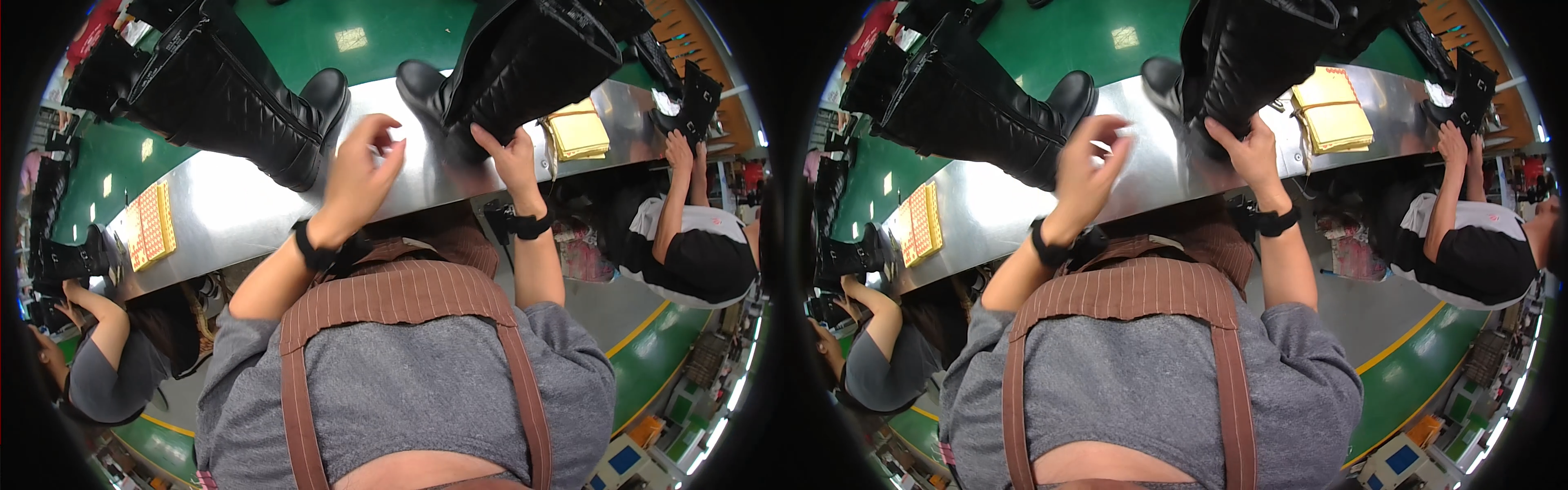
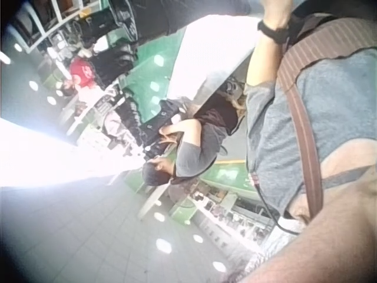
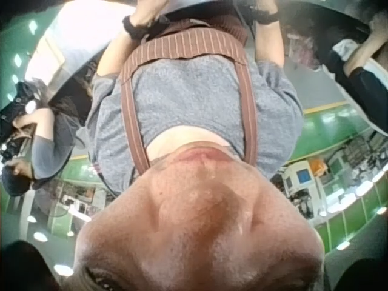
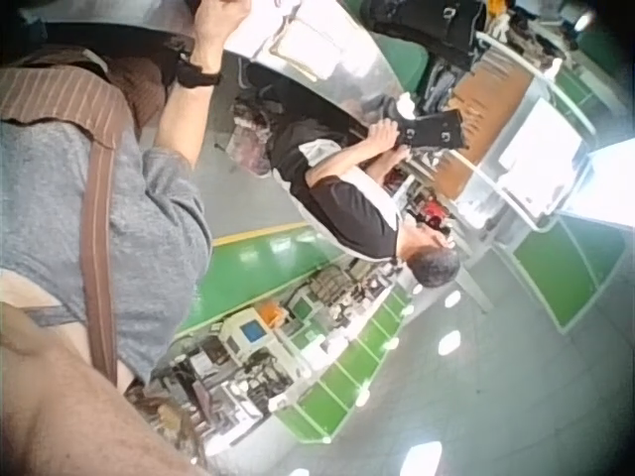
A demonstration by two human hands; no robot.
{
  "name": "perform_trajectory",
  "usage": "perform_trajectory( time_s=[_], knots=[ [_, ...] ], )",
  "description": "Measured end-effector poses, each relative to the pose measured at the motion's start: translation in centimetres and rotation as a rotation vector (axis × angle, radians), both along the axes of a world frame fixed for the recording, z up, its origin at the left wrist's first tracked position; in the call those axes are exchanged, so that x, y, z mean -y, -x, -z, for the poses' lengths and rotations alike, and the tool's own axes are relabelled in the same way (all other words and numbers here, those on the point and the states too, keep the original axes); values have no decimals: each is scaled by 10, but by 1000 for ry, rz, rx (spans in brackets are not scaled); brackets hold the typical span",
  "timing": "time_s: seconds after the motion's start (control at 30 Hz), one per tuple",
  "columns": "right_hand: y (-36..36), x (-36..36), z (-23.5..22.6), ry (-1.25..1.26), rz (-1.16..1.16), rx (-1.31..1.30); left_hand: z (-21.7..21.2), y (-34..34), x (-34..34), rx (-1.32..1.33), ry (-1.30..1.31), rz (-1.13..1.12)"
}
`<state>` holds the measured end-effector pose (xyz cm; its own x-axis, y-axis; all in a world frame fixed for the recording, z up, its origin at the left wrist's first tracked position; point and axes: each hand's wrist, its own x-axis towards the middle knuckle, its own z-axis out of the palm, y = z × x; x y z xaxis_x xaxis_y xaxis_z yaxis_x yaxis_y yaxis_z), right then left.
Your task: The worker is performing quality control on tall black leather boots, checking zippers, buckles, and stitching.
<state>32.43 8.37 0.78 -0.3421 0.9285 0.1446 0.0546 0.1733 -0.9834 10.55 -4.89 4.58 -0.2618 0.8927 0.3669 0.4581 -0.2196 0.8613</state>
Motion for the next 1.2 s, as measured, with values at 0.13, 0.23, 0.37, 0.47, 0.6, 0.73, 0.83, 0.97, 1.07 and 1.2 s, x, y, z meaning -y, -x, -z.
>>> perform_trajectory(
  time_s=[0.13,0.23,0.37,0.47,0.6,0.73,0.83,0.97,1.07,1.2],
  knots=[
    [-2,9,1,74,-112,-28,21,-27,-53,323,645,166],
    [-1,13,-8,52,-155,-87,39,-24,-64,437,736,236],
    [1,13,-16,17,-220,-41,50,-19,-64,641,726,436],
    [1,10,-18,-77,-221,173,31,-15,-65,660,783,475],
    [-1,8,-17,-109,-209,223,-39,-9,-58,779,597,607],
    [4,14,-12,-44,-257,85,-111,-2,-57,655,278,698],
    [9,20,-23,-99,-284,240,-131,-9,-55,722,337,635],
    [4,24,-88,-235,-175,331,-128,-9,-50,590,287,517],
    [-8,15,-167,-911,73,7,-122,-10,-52,645,181,584],
    [23,18,-219,-1135,142,595,-118,-13,-57,628,182,584]
  ],
)
